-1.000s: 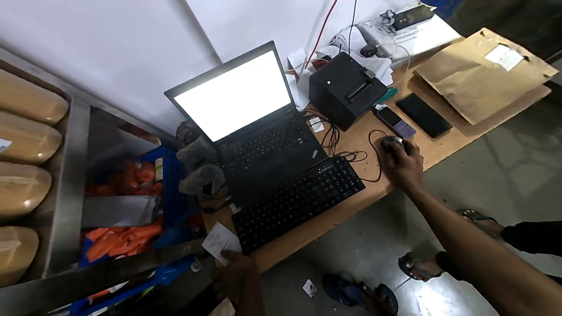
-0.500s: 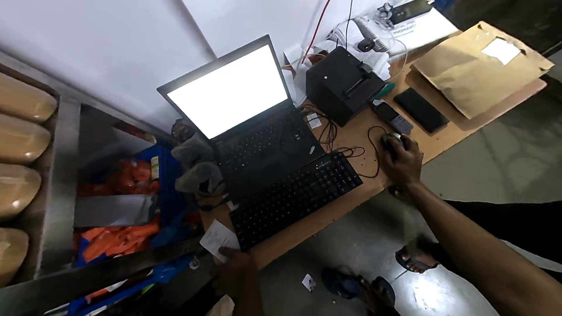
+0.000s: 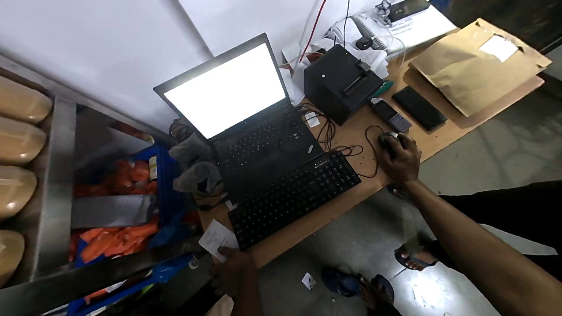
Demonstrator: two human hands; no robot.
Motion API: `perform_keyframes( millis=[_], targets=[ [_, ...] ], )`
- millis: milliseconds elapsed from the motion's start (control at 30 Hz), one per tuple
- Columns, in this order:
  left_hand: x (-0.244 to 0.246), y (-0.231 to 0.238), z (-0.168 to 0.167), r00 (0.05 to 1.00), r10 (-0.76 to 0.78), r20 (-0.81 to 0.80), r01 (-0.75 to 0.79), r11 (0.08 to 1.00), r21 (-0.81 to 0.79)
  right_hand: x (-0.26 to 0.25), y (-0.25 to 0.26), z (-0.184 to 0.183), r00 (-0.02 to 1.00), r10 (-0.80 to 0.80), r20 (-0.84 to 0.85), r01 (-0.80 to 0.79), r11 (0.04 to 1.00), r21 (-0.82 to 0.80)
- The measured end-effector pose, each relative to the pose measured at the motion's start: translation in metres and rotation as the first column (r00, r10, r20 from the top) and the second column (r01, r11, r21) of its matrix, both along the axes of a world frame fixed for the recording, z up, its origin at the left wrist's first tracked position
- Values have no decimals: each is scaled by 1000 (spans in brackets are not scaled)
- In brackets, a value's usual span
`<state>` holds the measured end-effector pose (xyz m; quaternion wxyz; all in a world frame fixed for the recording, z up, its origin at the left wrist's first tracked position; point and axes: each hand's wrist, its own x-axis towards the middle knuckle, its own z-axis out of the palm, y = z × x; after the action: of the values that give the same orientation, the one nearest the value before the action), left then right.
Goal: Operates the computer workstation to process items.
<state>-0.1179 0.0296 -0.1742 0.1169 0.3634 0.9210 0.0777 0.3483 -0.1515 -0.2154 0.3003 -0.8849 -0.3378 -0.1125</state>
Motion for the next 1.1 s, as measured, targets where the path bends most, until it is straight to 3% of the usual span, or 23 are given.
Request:
perform_keyframes(
  millis=[1100],
  targets=[
    [0,2,0,1000,7,-28,-7,1000,6,1,1,3,994,108,-4,-108,994,36]
  ],
)
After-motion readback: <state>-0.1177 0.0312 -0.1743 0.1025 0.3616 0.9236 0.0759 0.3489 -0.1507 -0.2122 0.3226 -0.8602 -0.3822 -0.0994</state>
